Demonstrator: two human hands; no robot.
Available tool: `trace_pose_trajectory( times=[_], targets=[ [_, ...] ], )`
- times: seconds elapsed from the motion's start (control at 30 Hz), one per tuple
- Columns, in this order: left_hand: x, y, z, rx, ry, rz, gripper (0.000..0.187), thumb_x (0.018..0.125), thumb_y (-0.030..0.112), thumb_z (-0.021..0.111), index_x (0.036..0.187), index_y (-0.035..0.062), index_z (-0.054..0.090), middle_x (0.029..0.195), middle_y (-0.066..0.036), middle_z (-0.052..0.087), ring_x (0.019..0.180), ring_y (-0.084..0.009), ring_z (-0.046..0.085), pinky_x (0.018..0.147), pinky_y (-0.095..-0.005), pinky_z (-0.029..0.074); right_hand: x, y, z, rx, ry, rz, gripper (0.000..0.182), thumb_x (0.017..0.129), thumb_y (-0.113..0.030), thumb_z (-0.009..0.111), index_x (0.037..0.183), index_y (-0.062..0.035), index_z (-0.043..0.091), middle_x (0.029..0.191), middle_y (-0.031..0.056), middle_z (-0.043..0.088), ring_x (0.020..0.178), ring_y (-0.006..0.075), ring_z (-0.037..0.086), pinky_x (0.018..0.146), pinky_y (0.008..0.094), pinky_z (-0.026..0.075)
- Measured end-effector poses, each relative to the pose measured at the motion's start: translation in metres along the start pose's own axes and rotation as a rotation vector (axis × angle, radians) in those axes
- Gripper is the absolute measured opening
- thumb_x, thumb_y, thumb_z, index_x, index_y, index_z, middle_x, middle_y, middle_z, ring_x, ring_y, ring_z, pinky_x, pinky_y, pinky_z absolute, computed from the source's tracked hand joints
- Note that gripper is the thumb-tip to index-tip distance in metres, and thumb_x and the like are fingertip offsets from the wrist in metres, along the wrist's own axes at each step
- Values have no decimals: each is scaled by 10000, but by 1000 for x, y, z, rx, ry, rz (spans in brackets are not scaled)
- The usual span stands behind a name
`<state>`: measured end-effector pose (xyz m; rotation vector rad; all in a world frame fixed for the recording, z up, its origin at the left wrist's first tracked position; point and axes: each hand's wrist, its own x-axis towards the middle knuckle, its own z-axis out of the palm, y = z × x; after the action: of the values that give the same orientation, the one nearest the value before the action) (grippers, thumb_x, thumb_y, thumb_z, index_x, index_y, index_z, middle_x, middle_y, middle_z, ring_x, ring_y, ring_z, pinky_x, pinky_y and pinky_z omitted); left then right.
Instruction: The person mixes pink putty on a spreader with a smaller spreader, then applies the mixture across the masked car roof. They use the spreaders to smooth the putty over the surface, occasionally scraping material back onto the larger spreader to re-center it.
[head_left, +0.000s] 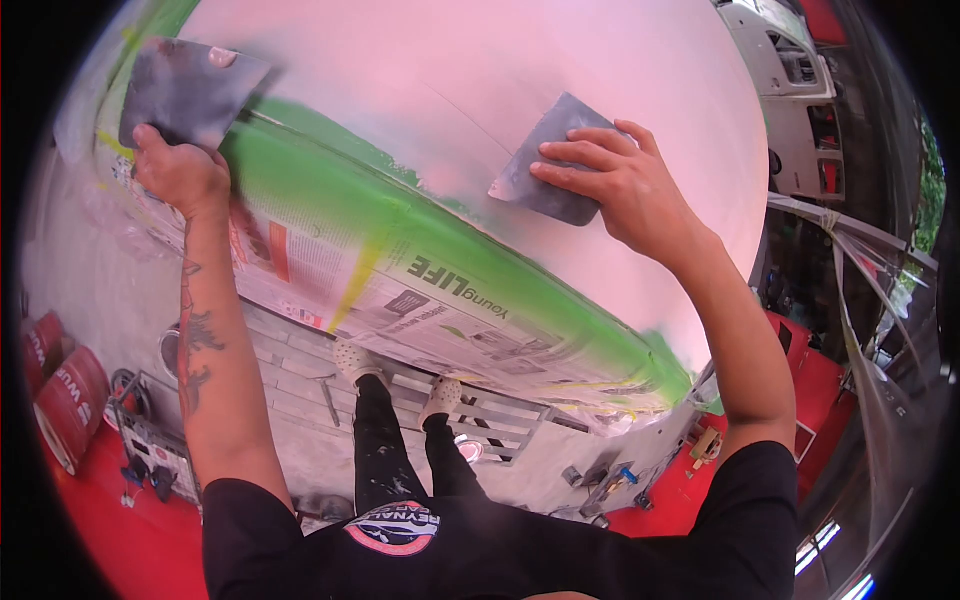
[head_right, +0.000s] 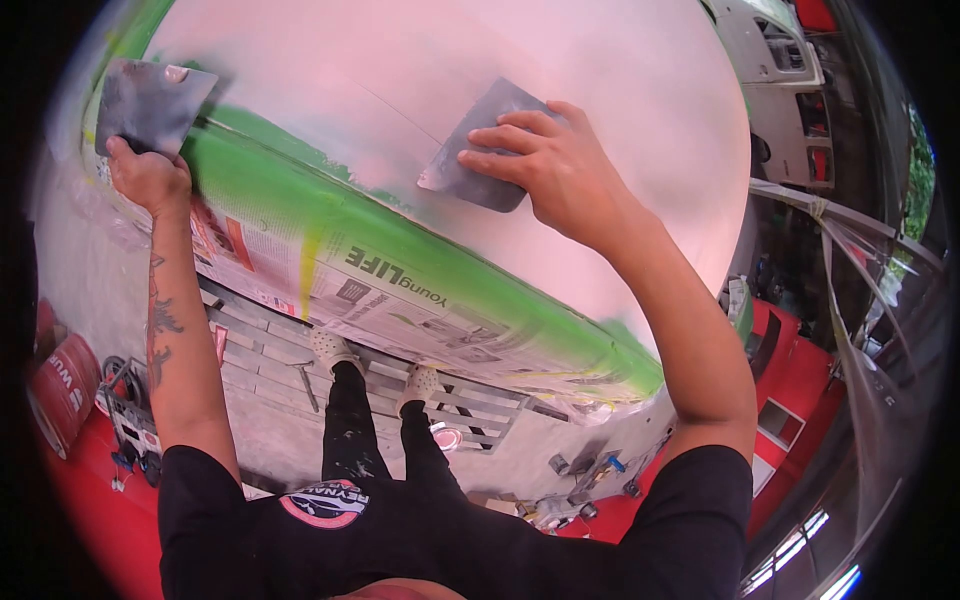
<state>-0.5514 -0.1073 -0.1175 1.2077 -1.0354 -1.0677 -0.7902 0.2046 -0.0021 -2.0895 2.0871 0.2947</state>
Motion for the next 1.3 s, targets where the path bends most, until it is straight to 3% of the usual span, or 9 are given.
trace_pose_trajectory(
  times=[0.2,0.27,0.47,0.77,0.83,0.9,1.07,1.2,1.3],
  targets=[
    [-4,5,3,31,6,-72,424,968,318,393,1123,-44,549,1156,-153,537,1033,-287,539,617,-402,551,-44,-1,9,72,-25,53,665,664,113,614,1229,-237,628,1300,-58,584,1227,220,503,1050,445,341],
    [-1,2,1,19,34,-76,410,951,362,439,1114,3,551,1127,-126,532,930,-261,560,521,-354,497,-57,-2,11,84,-39,73,672,662,118,611,1231,-237,626,1302,-55,582,1228,221,502,1048,445,343],
    [0,1,2,70,58,-58,477,971,380,410,1129,-37,578,1142,-142,562,1004,-272,553,630,-383,537,-96,-5,17,95,-85,139,657,671,115,604,1226,-238,629,1298,-52,585,1228,215,501,1049,462,336],
    [8,-6,-3,0,-29,-54,409,956,353,447,1080,-22,555,1035,-119,567,889,-258,564,553,-399,510,-147,-22,-2,100,-247,325,552,757,114,524,1211,-181,630,1256,-10,610,1175,205,543,1031,423,362],
    [5,-10,-9,-78,-69,-116,406,961,346,457,1107,-22,550,1059,-119,573,916,-256,570,615,-393,504,-158,-44,-3,934,349,839,457,821,123,478,1197,-94,618,1221,36,623,1164,190,550,980,374,416],
    [0,-10,-8,-221,-173,-213,406,971,333,475,1160,-21,541,1107,-119,585,970,-252,583,738,-380,492,-171,-69,9,1698,930,910,506,801,127,500,1286,-15,503,1235,112,591,1172,270,556,1038,419,414],
    [-60,14,-24,-285,-582,-424,454,1008,319,473,1285,-39,506,1239,-123,584,1100,-216,585,955,-347,466,-156,-126,-20,1949,1132,815,617,795,50,515,1390,-38,379,1349,127,502,1261,298,486,1070,495,379],
    [-171,50,-53,-418,-973,-626,390,1005,296,487,1218,-22,563,1157,-111,632,1032,-187,613,925,-315,483,-150,-153,-31,1982,1221,825,609,830,47,495,1414,-46,348,1384,126,469,1297,300,453,1099,492,352],
    [-224,80,-62,-427,-1000,-712,383,1007,285,485,1214,-28,564,1127,-102,640,1008,-173,614,910,-305,482,-148,-167,-36,1928,1243,834,570,873,48,474,1419,-53,342,1396,118,458,1311,292,437,1109,487,339]
  ],
)
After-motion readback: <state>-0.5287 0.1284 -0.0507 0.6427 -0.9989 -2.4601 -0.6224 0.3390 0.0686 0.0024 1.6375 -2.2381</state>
